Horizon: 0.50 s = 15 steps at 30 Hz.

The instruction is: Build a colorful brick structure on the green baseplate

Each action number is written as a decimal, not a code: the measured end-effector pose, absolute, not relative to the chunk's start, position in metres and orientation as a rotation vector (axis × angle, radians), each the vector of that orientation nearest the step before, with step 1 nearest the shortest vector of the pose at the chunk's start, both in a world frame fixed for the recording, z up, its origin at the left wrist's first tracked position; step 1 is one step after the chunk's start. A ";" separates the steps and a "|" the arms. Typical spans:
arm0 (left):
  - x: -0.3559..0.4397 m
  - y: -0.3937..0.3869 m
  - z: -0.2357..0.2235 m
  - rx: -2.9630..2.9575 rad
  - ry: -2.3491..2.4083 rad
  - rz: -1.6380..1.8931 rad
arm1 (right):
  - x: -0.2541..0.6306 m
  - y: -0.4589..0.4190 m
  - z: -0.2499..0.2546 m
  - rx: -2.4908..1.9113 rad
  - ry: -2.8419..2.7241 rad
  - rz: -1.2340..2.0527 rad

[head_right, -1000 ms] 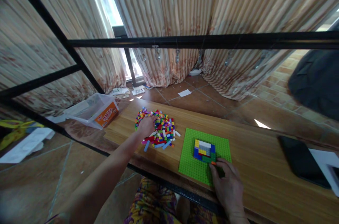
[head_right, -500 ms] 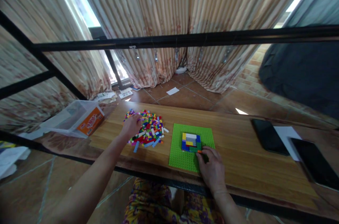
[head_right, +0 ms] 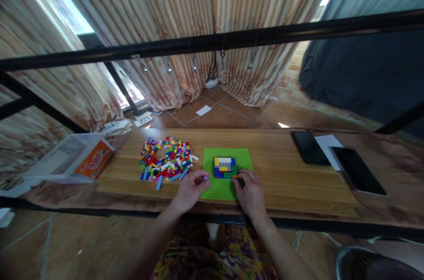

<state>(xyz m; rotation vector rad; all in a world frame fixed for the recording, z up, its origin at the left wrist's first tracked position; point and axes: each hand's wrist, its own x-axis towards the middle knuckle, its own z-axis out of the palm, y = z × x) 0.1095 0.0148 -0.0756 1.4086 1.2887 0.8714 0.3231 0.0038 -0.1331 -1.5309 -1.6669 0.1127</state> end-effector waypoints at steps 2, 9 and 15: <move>0.116 0.017 -0.074 1.564 1.303 0.868 | 0.323 0.004 -0.133 -1.525 -1.672 0.121; 0.134 0.022 -0.072 2.026 1.399 0.810 | 0.323 0.004 -0.133 -1.502 -1.685 0.138; 0.144 0.029 -0.082 2.210 1.418 0.920 | 0.322 0.004 -0.131 -1.515 -1.693 0.133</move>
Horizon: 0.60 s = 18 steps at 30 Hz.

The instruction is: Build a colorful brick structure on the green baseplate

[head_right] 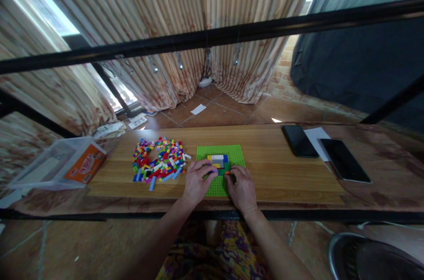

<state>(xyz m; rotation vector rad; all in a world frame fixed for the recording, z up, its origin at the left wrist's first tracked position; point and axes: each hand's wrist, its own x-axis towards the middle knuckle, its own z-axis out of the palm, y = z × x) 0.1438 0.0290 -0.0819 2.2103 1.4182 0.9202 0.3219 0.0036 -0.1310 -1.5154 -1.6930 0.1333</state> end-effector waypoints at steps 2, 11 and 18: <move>0.144 0.029 -0.087 2.193 1.466 0.948 | 0.322 0.003 -0.130 -1.517 -1.694 0.132; 0.140 0.031 -0.081 2.353 1.430 0.800 | 0.322 0.002 -0.129 -1.525 -1.691 0.133; 0.145 0.034 -0.077 2.360 1.448 0.752 | 0.321 0.002 -0.128 -1.525 -1.694 0.133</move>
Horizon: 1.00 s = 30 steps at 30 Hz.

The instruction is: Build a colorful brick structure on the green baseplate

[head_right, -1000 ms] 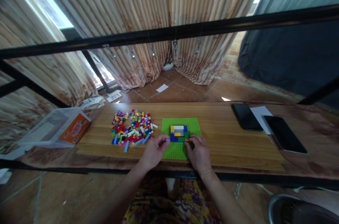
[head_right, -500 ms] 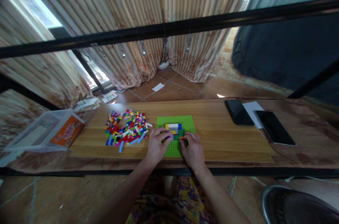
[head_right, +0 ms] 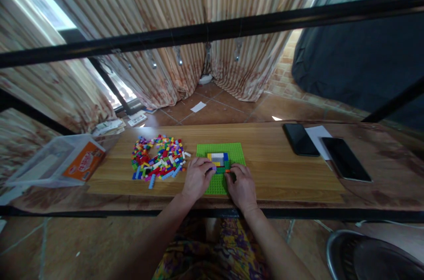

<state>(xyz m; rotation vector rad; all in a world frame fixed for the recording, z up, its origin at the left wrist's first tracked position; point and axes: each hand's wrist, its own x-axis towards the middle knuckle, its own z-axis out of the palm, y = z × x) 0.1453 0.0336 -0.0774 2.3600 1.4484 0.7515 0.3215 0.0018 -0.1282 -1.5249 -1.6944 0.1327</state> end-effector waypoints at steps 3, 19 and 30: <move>0.146 0.030 -0.085 2.250 1.520 0.860 | 0.321 0.001 -0.127 -1.531 -1.689 0.133; 0.150 0.023 -0.095 2.061 1.644 0.940 | 0.322 0.001 -0.128 -1.537 -1.696 0.122; 0.156 0.038 -0.052 2.691 1.408 0.359 | 0.323 0.001 -0.130 -1.525 -1.729 0.106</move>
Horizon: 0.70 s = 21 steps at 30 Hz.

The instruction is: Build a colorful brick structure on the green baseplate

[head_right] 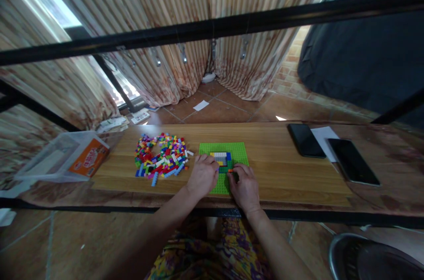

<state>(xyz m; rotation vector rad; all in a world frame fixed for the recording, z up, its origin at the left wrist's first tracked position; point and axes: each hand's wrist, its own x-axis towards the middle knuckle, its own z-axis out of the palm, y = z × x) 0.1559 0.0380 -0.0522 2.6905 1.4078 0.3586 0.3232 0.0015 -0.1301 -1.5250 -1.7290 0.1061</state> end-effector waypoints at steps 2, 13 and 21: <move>0.157 0.040 -0.048 2.737 1.379 0.268 | 0.323 0.001 -0.130 -1.524 -1.737 0.105; 0.159 0.040 -0.036 2.813 1.360 0.140 | 0.323 0.001 -0.130 -1.523 -1.731 0.096; 0.148 0.030 -0.057 2.364 1.592 0.535 | 0.321 0.001 -0.128 -1.548 -1.712 0.104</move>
